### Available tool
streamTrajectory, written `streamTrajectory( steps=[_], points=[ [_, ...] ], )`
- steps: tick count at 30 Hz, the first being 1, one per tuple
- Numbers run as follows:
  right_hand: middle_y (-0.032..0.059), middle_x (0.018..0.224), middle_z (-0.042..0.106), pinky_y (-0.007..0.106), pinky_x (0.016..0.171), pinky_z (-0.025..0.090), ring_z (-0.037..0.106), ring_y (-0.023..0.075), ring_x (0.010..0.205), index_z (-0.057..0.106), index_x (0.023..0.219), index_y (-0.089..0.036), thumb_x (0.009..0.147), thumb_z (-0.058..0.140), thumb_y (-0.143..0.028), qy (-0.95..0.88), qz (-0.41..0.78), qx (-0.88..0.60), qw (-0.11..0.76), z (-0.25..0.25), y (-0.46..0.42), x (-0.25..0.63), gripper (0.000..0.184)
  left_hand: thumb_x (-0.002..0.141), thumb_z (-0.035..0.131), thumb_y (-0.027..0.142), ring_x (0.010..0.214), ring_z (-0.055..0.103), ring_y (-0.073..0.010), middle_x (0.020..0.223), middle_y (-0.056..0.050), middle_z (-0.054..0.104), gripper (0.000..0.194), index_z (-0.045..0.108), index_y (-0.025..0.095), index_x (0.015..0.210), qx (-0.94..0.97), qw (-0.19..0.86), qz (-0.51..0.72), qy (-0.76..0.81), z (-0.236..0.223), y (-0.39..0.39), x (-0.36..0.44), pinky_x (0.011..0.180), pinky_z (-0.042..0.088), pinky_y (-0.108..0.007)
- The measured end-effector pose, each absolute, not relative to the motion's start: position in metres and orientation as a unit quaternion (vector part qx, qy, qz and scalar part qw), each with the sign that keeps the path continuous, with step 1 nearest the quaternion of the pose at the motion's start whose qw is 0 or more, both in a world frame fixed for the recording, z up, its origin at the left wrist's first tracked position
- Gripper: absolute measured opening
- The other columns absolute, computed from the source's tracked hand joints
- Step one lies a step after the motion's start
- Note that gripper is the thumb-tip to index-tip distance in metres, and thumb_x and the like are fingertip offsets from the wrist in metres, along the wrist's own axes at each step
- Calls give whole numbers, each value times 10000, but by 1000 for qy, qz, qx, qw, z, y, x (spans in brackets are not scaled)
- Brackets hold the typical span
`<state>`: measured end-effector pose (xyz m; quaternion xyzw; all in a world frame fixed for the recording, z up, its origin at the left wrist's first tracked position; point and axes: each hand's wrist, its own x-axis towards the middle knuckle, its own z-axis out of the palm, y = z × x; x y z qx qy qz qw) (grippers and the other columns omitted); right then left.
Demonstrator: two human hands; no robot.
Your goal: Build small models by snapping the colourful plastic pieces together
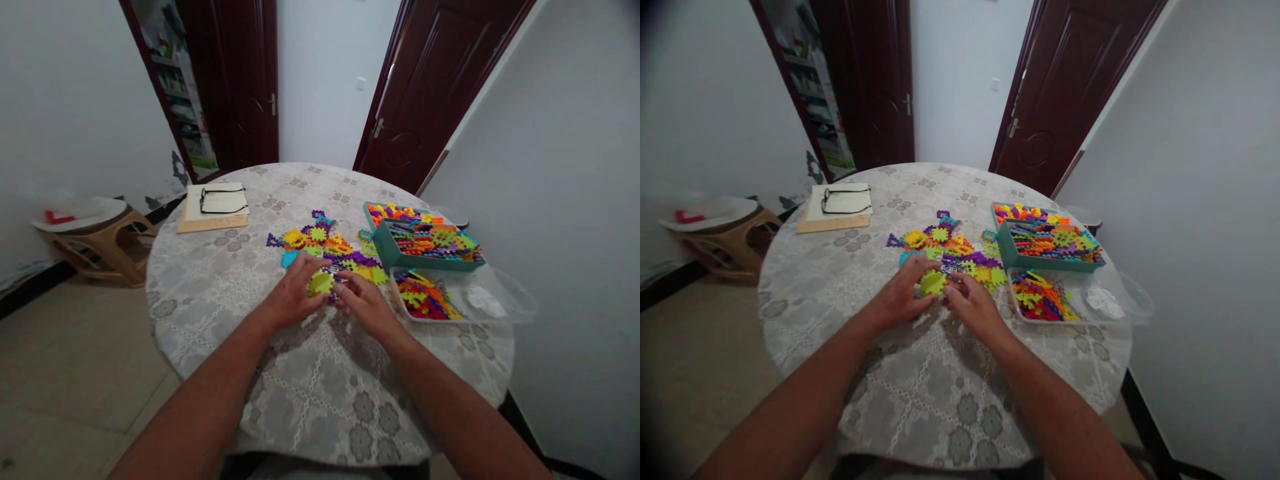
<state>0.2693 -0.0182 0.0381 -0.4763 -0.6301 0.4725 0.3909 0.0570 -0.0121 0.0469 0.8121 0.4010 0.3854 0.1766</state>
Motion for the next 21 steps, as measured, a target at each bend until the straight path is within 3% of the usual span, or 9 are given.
streamTrajectory(
  steps=[4,8,12,17,21],
  points=[
    [-33,706,633,271,501,483,584,157,549,620,1252,-216,892,641,-392,-614,530,-459,362,24,-19,267,401,881,712,240,1293,533,-254,1340,-101,537,580,537,297,1431,849,165,352,359,39,-18,69,1130,485,-437],
    [-11,755,645,269,529,442,575,165,603,618,1236,-211,904,615,-356,-655,412,-495,395,23,-18,286,362,921,674,286,1286,540,-285,1328,-133,592,469,581,224,1376,824,97,337,446,39,-8,51,1141,456,-469],
    [24,871,681,314,678,476,618,202,764,656,1205,-217,938,565,-346,-709,294,-515,380,25,-16,299,310,938,593,234,1169,607,-311,1188,-163,670,300,654,164,1223,739,57,250,623,37,6,24,1063,473,-489],
    [28,908,682,317,747,457,615,204,815,662,1211,-202,947,536,-332,-733,283,-516,340,25,-15,299,320,882,704,462,1105,640,-319,1191,-152,683,421,662,210,1216,702,88,116,698,33,8,23,925,501,-416],
    [33,933,695,317,779,455,616,202,828,667,1212,-205,942,538,-300,-751,282,-498,329,21,-14,297,314,875,712,403,1147,638,-331,1230,-179,678,459,620,196,1275,689,118,123,705,31,7,28,930,492,-411]
  ],
)
